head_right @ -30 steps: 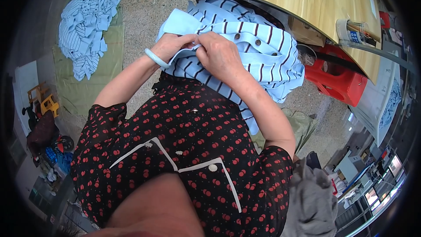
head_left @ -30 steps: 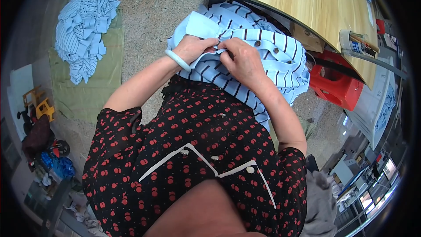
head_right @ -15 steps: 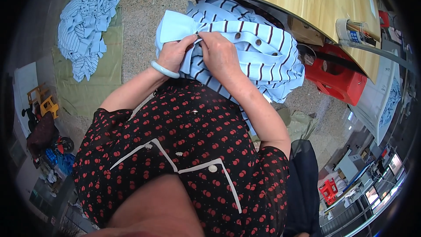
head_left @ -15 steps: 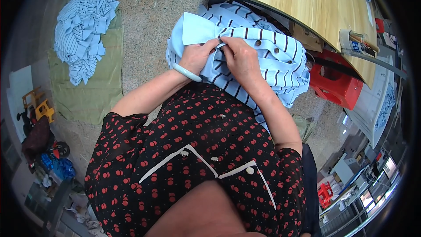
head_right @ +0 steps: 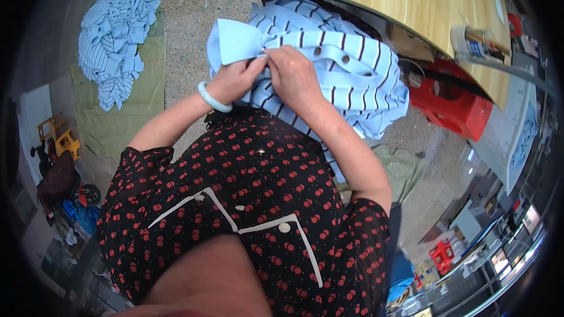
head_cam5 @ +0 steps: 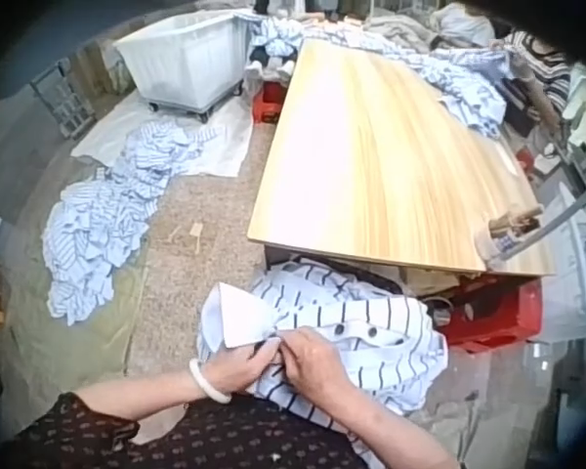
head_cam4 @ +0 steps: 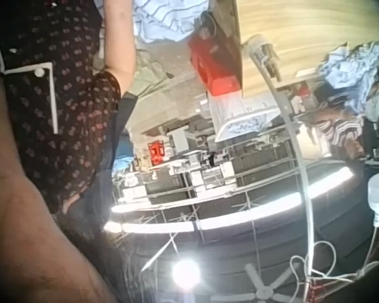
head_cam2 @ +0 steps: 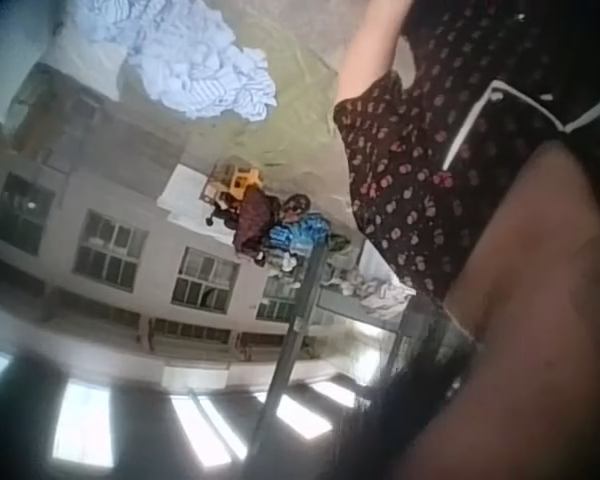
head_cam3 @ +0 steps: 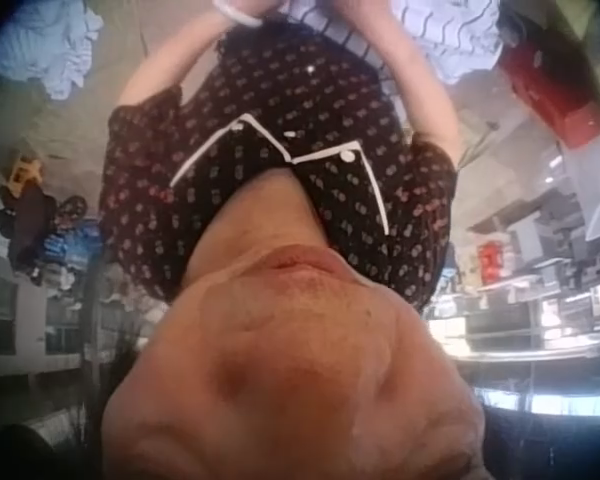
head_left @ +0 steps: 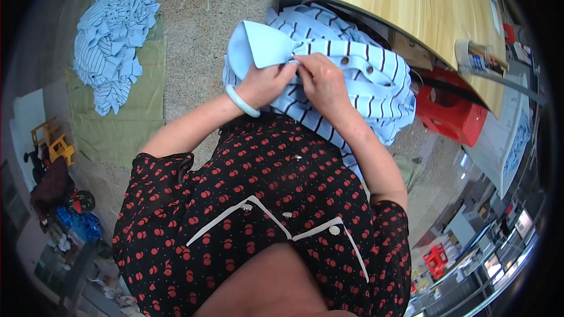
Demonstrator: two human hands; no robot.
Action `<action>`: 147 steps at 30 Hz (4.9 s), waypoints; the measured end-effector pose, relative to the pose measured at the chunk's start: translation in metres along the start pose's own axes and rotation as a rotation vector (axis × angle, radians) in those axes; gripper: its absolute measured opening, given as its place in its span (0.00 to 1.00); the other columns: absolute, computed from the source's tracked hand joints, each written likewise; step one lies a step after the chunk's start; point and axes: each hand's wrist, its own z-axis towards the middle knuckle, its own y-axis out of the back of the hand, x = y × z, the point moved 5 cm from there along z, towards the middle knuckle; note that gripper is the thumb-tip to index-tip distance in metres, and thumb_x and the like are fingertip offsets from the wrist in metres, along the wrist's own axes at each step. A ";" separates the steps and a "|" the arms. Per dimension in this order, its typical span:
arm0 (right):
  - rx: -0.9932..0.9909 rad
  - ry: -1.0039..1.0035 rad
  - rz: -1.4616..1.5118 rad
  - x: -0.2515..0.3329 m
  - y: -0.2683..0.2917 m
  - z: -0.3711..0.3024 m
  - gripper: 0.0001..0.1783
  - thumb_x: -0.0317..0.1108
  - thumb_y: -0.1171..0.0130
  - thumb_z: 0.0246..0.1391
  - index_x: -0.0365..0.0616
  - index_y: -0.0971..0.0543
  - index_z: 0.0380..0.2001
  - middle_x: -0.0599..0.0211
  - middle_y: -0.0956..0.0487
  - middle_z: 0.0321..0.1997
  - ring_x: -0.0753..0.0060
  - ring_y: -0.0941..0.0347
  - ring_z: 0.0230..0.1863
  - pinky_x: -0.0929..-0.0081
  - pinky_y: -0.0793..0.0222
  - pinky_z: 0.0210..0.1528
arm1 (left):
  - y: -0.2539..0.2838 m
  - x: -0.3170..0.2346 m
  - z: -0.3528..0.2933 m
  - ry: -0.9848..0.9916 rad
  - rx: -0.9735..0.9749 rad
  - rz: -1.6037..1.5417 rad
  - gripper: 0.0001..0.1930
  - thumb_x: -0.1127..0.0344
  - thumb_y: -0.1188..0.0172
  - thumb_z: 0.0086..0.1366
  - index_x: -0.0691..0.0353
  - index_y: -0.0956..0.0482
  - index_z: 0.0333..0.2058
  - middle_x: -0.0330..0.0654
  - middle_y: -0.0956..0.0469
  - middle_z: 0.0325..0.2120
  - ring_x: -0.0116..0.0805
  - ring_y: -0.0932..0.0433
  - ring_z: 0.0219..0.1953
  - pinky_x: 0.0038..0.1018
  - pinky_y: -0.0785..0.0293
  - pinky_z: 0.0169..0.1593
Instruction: Inspecting and checking blue and white striped fabric garments in a sewing factory.
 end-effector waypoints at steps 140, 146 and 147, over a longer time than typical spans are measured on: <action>0.279 -0.283 0.191 -0.004 0.005 -0.009 0.07 0.29 0.47 0.46 0.39 0.28 0.31 0.57 0.27 0.25 0.59 0.29 0.27 0.72 0.35 0.28 | 0.018 0.031 -0.009 0.257 0.332 -0.236 0.14 0.61 0.46 0.57 0.67 0.28 0.35 0.38 0.26 0.27 0.26 0.30 0.28 0.26 0.32 0.32; 0.231 -0.133 -0.170 -0.005 0.034 -0.037 0.09 0.31 0.44 0.45 0.41 0.27 0.31 0.59 0.28 0.27 0.57 0.30 0.29 0.68 0.35 0.29 | 0.041 0.015 -0.033 0.355 0.750 0.280 0.18 0.57 0.43 0.54 0.68 0.26 0.18 0.41 0.33 0.10 0.24 0.34 0.16 0.24 0.37 0.22; 0.260 -0.135 -0.214 -0.005 0.037 -0.038 0.09 0.31 0.44 0.44 0.41 0.27 0.30 0.60 0.28 0.27 0.57 0.30 0.29 0.67 0.35 0.30 | 0.047 0.002 -0.025 0.307 0.611 0.256 0.16 0.58 0.43 0.54 0.67 0.27 0.18 0.41 0.33 0.10 0.25 0.35 0.16 0.24 0.38 0.22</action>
